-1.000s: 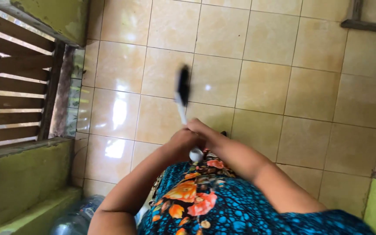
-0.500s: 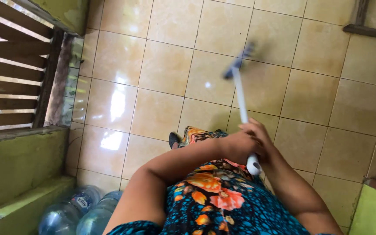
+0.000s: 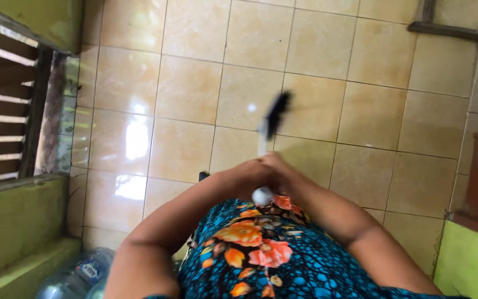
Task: Sweep the tiled floor using a broom.
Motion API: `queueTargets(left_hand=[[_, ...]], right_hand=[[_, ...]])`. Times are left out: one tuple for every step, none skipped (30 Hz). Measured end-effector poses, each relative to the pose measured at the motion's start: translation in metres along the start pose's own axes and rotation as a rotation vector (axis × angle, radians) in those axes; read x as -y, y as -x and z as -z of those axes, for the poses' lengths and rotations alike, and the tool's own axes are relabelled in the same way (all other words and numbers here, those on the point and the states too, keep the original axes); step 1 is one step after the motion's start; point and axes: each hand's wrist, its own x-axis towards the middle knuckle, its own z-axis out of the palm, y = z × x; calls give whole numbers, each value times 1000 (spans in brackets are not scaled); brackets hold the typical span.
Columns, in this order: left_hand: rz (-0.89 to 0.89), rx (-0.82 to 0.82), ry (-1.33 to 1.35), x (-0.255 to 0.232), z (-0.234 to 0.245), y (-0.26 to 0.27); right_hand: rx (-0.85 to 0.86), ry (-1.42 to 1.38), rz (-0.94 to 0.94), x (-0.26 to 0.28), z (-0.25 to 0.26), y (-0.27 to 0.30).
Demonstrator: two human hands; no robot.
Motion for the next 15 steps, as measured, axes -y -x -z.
queueTargets(left_hand=[[87, 13, -98, -11, 10, 21], [80, 18, -99, -9, 12, 21], [250, -72, -122, -7, 14, 23], [417, -167, -148, -3, 18, 24], [408, -166, -152, 3, 15, 14], [417, -266, -221, 10, 15, 8], [423, -366, -290, 17, 15, 2], [422, -363, -297, 13, 16, -6], [323, -364, -265, 10, 17, -12], [228, -367, -218, 3, 12, -19], [230, -365, -211, -3, 6, -27], [140, -314, -180, -9, 1, -37], [50, -263, -148, -15, -4, -48], [39, -254, -149, -23, -8, -60], [-57, -228, -142, -32, -12, -72]], right_hand=[[12, 2, 34, 12, -11, -2], [25, 6, 64, 21, -19, 1], [38, 10, 93, 31, -27, 5], [52, 17, 126, 43, -35, 6], [66, 25, 159, 52, -42, 3], [84, 27, 193, 61, -52, -1], [102, 30, 227, 71, -63, -5], [121, 31, 261, 77, -71, -12], [140, 32, 296, 83, -80, -18], [161, 36, 315, 87, -88, -17], [182, 40, 335, 74, -76, -14], [194, 45, 359, 63, -65, -12], [207, 50, 382, 54, -57, -7], [193, 50, 385, 40, -36, -1], [105, 19, 178, 26, -15, 6]])
